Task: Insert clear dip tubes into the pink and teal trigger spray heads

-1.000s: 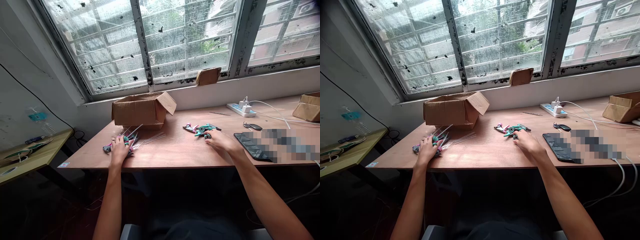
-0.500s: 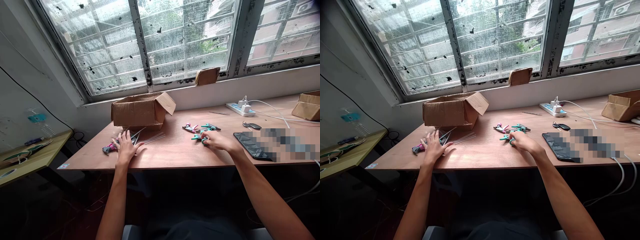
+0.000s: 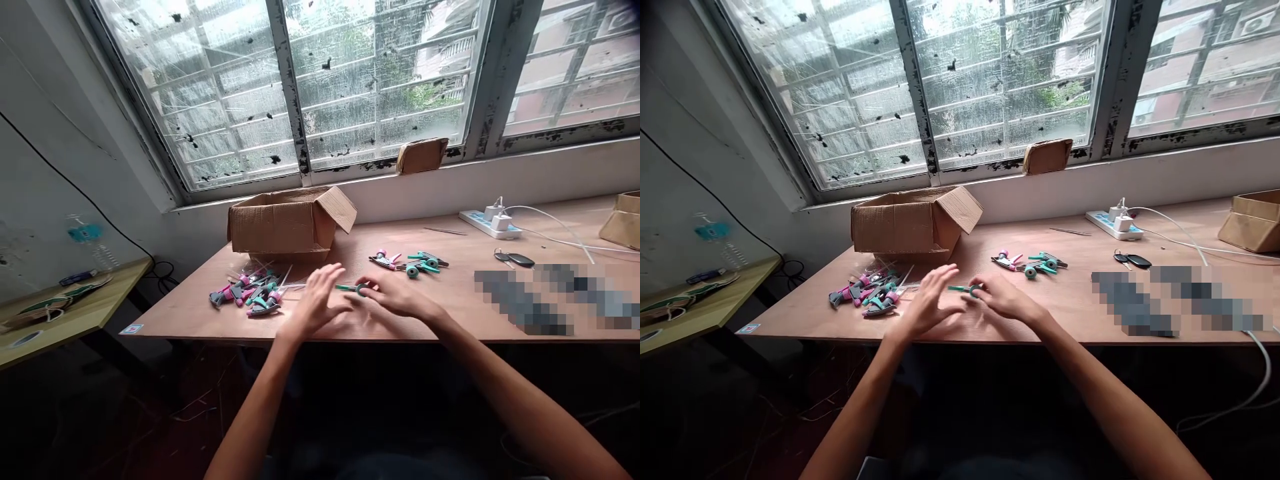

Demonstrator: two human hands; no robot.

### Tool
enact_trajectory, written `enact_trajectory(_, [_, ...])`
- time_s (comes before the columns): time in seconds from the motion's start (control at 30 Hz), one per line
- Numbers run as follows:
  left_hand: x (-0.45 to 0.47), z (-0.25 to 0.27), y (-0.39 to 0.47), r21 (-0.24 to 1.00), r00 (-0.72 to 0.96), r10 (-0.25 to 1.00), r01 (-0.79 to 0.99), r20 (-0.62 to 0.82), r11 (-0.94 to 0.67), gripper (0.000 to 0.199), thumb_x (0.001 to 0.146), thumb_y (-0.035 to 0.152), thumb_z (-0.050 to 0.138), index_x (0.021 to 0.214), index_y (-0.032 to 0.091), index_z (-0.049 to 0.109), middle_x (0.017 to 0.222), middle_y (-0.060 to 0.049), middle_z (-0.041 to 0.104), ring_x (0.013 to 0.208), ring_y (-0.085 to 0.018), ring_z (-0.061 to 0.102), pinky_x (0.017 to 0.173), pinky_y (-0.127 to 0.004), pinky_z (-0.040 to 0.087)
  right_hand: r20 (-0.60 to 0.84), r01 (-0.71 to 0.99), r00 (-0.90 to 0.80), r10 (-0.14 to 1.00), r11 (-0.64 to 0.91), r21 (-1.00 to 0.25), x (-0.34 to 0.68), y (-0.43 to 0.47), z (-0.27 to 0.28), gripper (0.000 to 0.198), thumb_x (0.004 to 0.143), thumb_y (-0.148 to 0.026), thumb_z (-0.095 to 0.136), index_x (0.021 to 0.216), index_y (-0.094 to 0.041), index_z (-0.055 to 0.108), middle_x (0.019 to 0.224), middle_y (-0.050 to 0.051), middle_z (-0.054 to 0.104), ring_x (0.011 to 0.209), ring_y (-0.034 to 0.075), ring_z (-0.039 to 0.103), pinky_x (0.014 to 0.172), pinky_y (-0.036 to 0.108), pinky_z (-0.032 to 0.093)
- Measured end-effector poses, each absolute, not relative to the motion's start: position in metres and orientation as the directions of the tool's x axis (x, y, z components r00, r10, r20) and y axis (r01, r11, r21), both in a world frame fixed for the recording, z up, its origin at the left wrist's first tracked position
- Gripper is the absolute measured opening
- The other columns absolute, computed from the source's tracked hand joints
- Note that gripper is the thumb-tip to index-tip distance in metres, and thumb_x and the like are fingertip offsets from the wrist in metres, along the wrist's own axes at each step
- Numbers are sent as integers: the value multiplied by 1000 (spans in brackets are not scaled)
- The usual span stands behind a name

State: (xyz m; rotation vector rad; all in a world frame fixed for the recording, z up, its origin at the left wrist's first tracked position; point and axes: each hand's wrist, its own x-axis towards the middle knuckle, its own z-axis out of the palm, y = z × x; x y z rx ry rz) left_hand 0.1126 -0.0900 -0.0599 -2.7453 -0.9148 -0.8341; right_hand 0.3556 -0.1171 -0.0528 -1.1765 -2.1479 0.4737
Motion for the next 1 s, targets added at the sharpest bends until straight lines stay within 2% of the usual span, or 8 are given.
enact_trajectory(0.1, [123,-67,-94,153,578,649,678,495,-719,52,91,35,68,138,20,53,131,-13,67,121,-28,64,103,-41,50,382,509,-530,757,644,-571,328,-101,-47,23,96,-23,52,107,-18,71,101,8,77,89,21,69,79,30,51])
enact_trajectory(0.17, [121,-68,-92,232,463,746,753,478,-616,36,95,31,62,130,22,61,119,-9,74,107,-26,70,91,-37,54,357,513,-506,785,606,-608,316,-83,-43,25,99,-27,49,109,-17,70,99,7,77,80,19,69,71,28,53])
enact_trajectory(0.23, [117,-69,-90,262,418,775,773,474,-577,29,96,31,61,124,23,65,115,-7,76,102,-25,72,86,-34,55,323,583,-445,835,544,-603,305,-59,-40,31,102,-26,42,112,-15,69,97,8,76,71,16,68,63,25,52])
enact_trajectory(0.37, [127,-75,-94,156,499,710,753,496,-639,20,93,29,66,111,20,70,110,-8,76,102,-25,71,89,-35,55,242,675,-519,820,566,-472,277,-17,-40,21,89,-10,57,99,-15,75,93,6,77,78,15,69,68,21,50])
enact_trajectory(0.47, [143,-87,-100,51,572,633,720,521,-692,17,94,29,66,107,18,70,109,-9,75,102,-26,69,90,-37,55,154,696,-601,784,609,-380,259,-3,-43,17,79,-7,67,88,-18,76,86,4,77,79,16,69,67,20,48])
enact_trajectory(0.73, [150,-100,-97,25,616,566,665,548,-747,11,96,26,61,100,17,67,104,-9,74,97,-24,68,84,-36,57,79,793,-586,806,591,-149,258,-9,-46,35,88,-17,61,123,-20,66,118,12,74,100,23,69,72,25,47])
enact_trajectory(0.83, [150,-98,-98,36,624,556,648,549,-761,11,95,26,62,102,18,66,106,-9,74,99,-24,67,86,-36,56,3,827,-557,831,555,-93,259,-10,-42,24,87,-19,62,109,-18,73,107,13,77,92,24,72,72,27,48])
enact_trajectory(1.0, [149,-94,-104,26,665,540,618,515,-786,32,88,43,72,107,18,66,108,-8,74,101,-25,68,86,-35,56,-92,879,-476,874,477,-16,275,-24,-29,16,72,-17,73,87,-13,77,88,19,77,85,29,73,72,32,49])
